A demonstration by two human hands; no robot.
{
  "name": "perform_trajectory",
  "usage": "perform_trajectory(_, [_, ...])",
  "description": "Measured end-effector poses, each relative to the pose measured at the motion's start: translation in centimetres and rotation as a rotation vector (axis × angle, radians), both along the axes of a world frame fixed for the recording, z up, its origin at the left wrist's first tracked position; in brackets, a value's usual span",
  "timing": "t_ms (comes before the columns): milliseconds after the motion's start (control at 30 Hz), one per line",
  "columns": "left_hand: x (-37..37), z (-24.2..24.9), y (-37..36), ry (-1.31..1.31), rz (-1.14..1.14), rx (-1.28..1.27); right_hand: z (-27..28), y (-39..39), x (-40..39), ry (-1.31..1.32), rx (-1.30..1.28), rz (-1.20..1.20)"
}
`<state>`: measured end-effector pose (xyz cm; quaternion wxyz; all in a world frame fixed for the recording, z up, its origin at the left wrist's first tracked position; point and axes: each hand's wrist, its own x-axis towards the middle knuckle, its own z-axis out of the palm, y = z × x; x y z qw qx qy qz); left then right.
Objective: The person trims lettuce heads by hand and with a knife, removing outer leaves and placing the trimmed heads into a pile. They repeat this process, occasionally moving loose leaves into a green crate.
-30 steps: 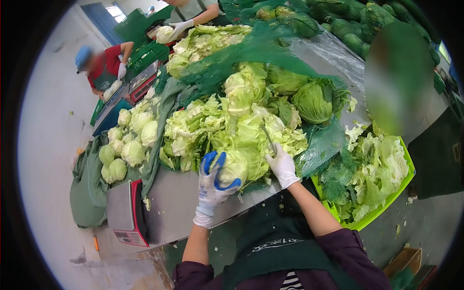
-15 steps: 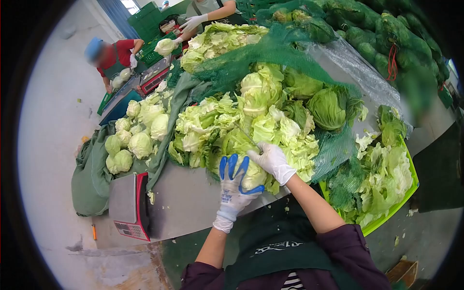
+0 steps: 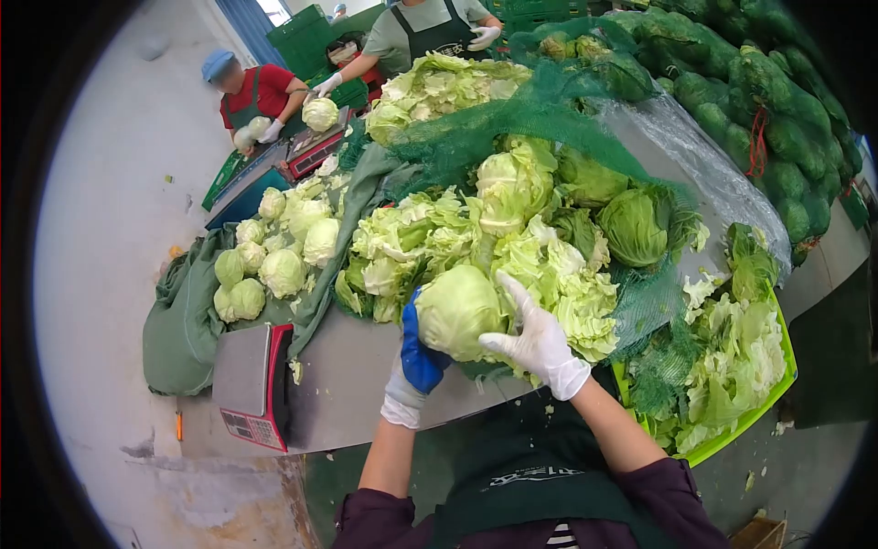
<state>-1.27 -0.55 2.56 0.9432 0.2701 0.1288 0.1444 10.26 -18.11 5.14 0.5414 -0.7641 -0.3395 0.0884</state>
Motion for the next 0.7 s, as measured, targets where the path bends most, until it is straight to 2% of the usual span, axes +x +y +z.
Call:
perform_trajectory(67, [0.0,2.9,-2.6,0.089,0.025,0.374,0.2,-0.7,0.5,-0.071,-0.023,0.032])
perform_trajectory(100, [-0.2,3.4,-2.9,0.143,0.031,0.606,-0.6,-1.2,1.7,0.091,0.044,0.056])
perform_trajectory(133, [0.4,3.5,-2.8,0.133,0.018,0.603,-1.7,-1.7,2.8,0.252,0.112,0.079])
perform_trajectory(200, [1.6,3.4,-2.7,0.271,-0.023,1.067,-3.7,-1.8,4.7,0.288,0.152,0.048])
perform_trajectory(233, [2.9,1.2,-2.4,0.325,0.06,1.176,-3.6,-1.8,5.4,0.248,0.064,-0.037])
perform_trajectory(267, [4.1,0.2,-2.5,0.315,0.05,1.17,-3.8,-2.0,5.9,0.207,-0.023,-0.121])
perform_trajectory(300, [5.3,-0.8,-2.6,0.299,0.164,1.363,-6.3,-1.7,6.7,-0.109,-0.015,-0.228])
perform_trajectory(333, [6.5,-1.6,-2.4,0.276,0.285,1.557,-5.4,-2.3,6.6,-0.114,-0.014,-0.242])
perform_trajectory(367, [7.6,-2.6,-1.5,0.155,0.433,1.793,-3.6,-2.8,6.3,-0.005,-0.168,-0.266])
perform_trajectory(400, [8.4,-2.6,-1.3,0.142,0.432,1.796,-2.7,-3.1,6.3,0.107,-0.32,-0.288])
perform_trajectory(467, [9.3,-3.0,-1.1,-0.01,0.334,1.424,-3.1,-3.4,6.5,0.023,-0.268,-0.271])
perform_trajectory(500, [9.2,-2.5,-1.3,0.016,0.25,1.407,-2.3,-3.4,6.4,0.016,-0.342,-0.205])
perform_trajectory(567, [8.9,-2.5,-1.8,-0.003,0.272,1.502,-2.4,-2.5,6.6,-0.002,-0.396,-0.117])
perform_trajectory(600, [8.8,-2.2,-2.1,-0.021,0.301,1.596,-2.9,-2.2,7.0,0.004,-0.392,-0.118])
perform_trajectory(700, [8.4,-1.8,-3.3,0.069,0.326,1.565,-3.0,-1.5,8.2,0.024,-0.359,-0.205])
